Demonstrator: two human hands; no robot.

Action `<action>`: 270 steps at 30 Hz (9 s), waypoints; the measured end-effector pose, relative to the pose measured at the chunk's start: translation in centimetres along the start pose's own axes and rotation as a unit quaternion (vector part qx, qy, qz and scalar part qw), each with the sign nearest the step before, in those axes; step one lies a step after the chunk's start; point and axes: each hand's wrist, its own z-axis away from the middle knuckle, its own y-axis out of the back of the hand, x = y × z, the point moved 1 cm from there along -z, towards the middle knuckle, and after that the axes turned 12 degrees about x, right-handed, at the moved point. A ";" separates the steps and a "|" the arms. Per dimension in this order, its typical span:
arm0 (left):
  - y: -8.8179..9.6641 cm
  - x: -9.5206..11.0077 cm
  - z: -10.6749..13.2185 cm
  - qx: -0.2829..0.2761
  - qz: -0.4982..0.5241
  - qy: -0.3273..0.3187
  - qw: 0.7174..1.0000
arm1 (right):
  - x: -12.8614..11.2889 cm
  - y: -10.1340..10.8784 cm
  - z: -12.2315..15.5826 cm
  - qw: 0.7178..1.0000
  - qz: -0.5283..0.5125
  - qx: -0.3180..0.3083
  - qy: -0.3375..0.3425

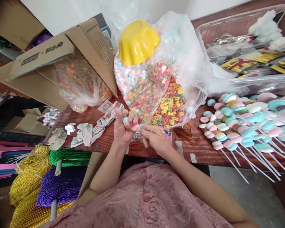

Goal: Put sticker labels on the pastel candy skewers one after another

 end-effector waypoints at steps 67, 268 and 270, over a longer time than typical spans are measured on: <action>2.9 -2.7 -0.6 0.069 -0.028 0.032 0.997 | 2.9 -0.4 -0.4 0.864 0.369 0.158 0.304; 3.6 -4.4 6.1 0.037 -0.276 0.032 0.960 | 1.8 -0.1 1.9 0.808 0.223 0.228 0.495; 3.5 -3.9 6.1 0.014 -0.288 0.048 0.956 | 1.6 0.1 1.5 0.840 0.215 0.226 0.444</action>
